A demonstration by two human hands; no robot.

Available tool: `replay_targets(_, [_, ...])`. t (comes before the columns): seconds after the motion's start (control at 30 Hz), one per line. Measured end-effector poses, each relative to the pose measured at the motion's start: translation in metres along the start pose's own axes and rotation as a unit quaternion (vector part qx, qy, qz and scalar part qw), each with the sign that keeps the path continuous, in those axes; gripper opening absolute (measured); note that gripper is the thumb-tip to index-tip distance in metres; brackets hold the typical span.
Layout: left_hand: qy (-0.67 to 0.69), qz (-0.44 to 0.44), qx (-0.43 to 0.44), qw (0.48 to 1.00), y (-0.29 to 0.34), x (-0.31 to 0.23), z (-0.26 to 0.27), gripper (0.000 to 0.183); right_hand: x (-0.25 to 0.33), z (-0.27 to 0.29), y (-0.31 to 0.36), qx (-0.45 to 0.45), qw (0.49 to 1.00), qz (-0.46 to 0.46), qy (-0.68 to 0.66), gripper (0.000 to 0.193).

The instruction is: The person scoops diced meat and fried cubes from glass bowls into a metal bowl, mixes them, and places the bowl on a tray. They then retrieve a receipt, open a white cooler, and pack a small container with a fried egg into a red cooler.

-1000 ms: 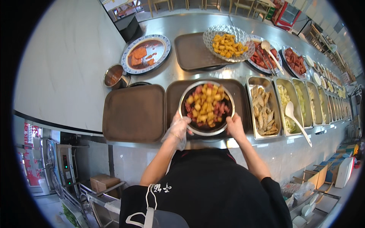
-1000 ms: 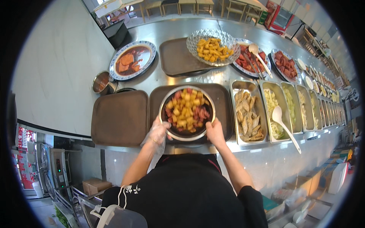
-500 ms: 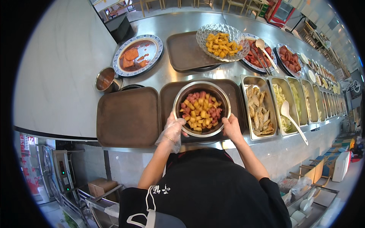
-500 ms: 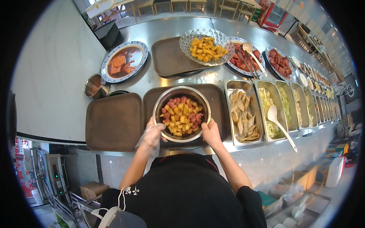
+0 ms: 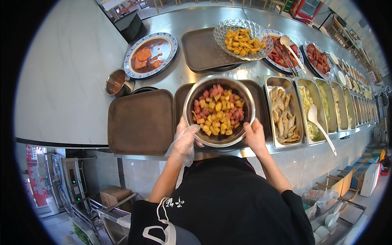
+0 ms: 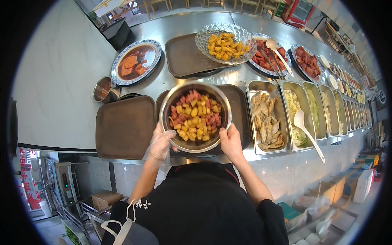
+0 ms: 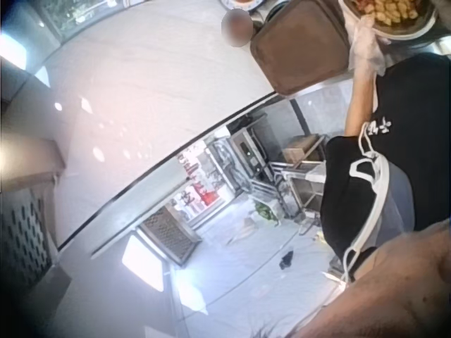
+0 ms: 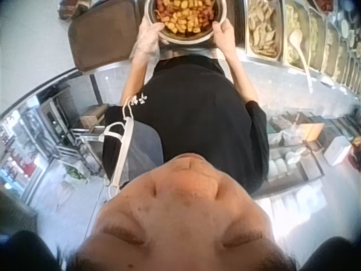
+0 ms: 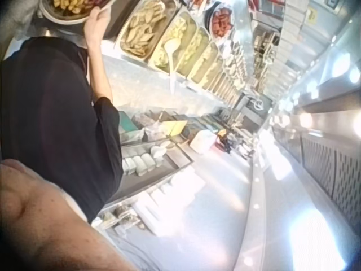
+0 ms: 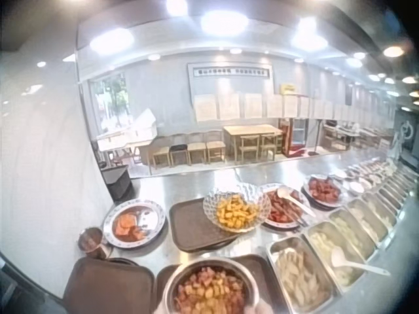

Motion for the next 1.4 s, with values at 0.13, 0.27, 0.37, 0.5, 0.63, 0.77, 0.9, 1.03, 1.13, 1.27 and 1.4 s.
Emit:
replay_targets(0.13, [0.018, -0.023, 0.018, 0.999, 0.005, 0.000, -0.007, 0.056, 0.016, 0.011, 0.002, -0.040, 0.997, 0.067, 0.016, 0.020])
replay_targets(0.27, [-0.027, 0.065, -0.003, 0.998, -0.011, 0.032, -0.016, 0.055, -0.025, 0.006, -0.002, -0.002, 0.987, -0.133, 0.085, 0.020])
replay_targets(0.37, [-0.013, 0.036, 0.003, 0.999, -0.002, 0.026, -0.014, 0.053, -0.009, 0.019, 0.002, -0.024, 0.997, -0.036, 0.061, 0.020])
replay_targets(0.5, [0.004, -0.044, 0.037, 0.998, 0.016, 0.006, -0.016, 0.055, 0.023, 0.032, 0.018, -0.060, 0.988, 0.141, 0.004, 0.019])
replay_targets(0.63, [-0.067, 0.074, -0.028, 0.995, 0.006, 0.036, -0.014, 0.059, -0.030, 0.017, 0.011, -0.025, 0.990, -0.121, 0.069, 0.022])
replay_targets(0.77, [-0.020, 0.061, -0.018, 0.998, 0.013, 0.030, -0.011, 0.055, -0.020, 0.023, 0.011, -0.018, 0.996, -0.050, 0.065, 0.022])
replay_targets(0.9, [-0.015, -0.035, 0.030, 0.999, 0.035, 0.007, -0.014, 0.054, -0.001, 0.036, 0.026, -0.043, 0.997, 0.057, -0.025, 0.019])
replay_targets(1.03, [-0.043, 0.069, -0.018, 0.997, 0.026, 0.034, -0.015, 0.059, -0.038, 0.021, 0.025, -0.028, 0.992, -0.117, 0.028, 0.016])
replay_targets(1.13, [-0.021, 0.046, -0.007, 0.999, 0.033, 0.033, -0.014, 0.060, -0.028, 0.021, 0.026, -0.006, 0.997, -0.061, 0.053, 0.021])
replay_targets(1.27, [-0.004, -0.018, 0.006, 1.000, 0.055, 0.014, -0.009, 0.054, -0.007, 0.039, 0.041, -0.030, 0.999, 0.025, -0.017, 0.020])
replay_targets(1.4, [-0.017, 0.032, -0.011, 0.999, 0.047, 0.031, -0.013, 0.054, -0.033, 0.032, 0.041, -0.014, 0.997, -0.077, 0.012, 0.019])
Point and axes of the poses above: each hand's wrist, its own y-axis away from the middle knuckle, its own z-axis out of the back of the hand, x = y × z, the point moved 9 cm from there along -y, towards the middle knuckle, and after that the axes turned 10 degrees about -x, right-handed, at the moved point
